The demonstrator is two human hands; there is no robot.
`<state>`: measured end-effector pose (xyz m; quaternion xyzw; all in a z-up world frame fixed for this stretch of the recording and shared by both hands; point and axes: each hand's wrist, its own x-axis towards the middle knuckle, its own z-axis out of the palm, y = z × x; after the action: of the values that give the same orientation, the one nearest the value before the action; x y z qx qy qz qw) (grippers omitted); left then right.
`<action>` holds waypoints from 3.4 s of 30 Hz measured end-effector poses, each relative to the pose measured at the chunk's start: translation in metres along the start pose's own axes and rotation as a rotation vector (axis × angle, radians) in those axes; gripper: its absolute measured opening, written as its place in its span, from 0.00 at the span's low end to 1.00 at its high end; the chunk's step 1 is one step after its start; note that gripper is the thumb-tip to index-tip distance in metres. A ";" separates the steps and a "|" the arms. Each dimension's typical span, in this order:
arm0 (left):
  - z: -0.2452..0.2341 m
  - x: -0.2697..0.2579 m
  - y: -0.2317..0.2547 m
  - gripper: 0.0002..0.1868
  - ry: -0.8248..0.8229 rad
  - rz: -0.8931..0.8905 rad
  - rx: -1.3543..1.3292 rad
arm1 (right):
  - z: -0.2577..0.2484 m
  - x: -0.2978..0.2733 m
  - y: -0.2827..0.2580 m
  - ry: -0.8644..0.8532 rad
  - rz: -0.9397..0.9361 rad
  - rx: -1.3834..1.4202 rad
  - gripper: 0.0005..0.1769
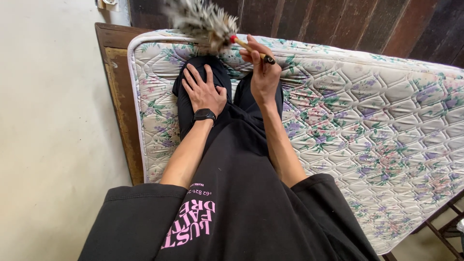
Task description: Dust the edges and sides of a mattress using a feather duster.
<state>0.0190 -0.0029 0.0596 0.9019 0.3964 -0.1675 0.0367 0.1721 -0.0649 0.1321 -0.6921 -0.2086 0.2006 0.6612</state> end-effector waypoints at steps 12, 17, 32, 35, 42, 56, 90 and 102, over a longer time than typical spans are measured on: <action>0.001 0.002 -0.001 0.44 -0.088 -0.001 -0.021 | -0.122 -0.002 0.000 0.217 -0.081 -0.567 0.18; -0.003 0.000 -0.002 0.43 -0.092 0.008 -0.075 | -0.085 0.020 0.004 0.298 -0.218 -0.404 0.18; 0.021 0.000 -0.006 0.49 -0.207 0.085 0.059 | 0.131 0.026 -0.015 -0.385 0.088 0.233 0.08; 0.024 0.002 -0.005 0.49 -0.181 0.056 0.061 | 0.118 0.025 0.005 -0.389 0.122 0.179 0.10; -0.001 0.003 -0.009 0.42 -0.066 0.035 -0.046 | 0.019 0.031 0.020 -0.141 0.168 -0.419 0.04; 0.019 0.009 -0.026 0.41 -0.068 0.078 -0.115 | 0.125 0.048 0.006 -0.067 -0.193 -0.057 0.05; 0.009 0.016 -0.041 0.41 0.002 0.146 -0.200 | 0.078 0.021 0.011 -0.116 -0.103 -0.136 0.10; 0.016 0.016 -0.039 0.42 0.011 0.127 -0.125 | -0.053 0.016 0.046 0.072 -0.137 -0.592 0.06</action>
<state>-0.0031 0.0318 0.0418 0.9220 0.3485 -0.1347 0.1014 0.2162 -0.1017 0.0887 -0.8457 -0.2809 0.0614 0.4496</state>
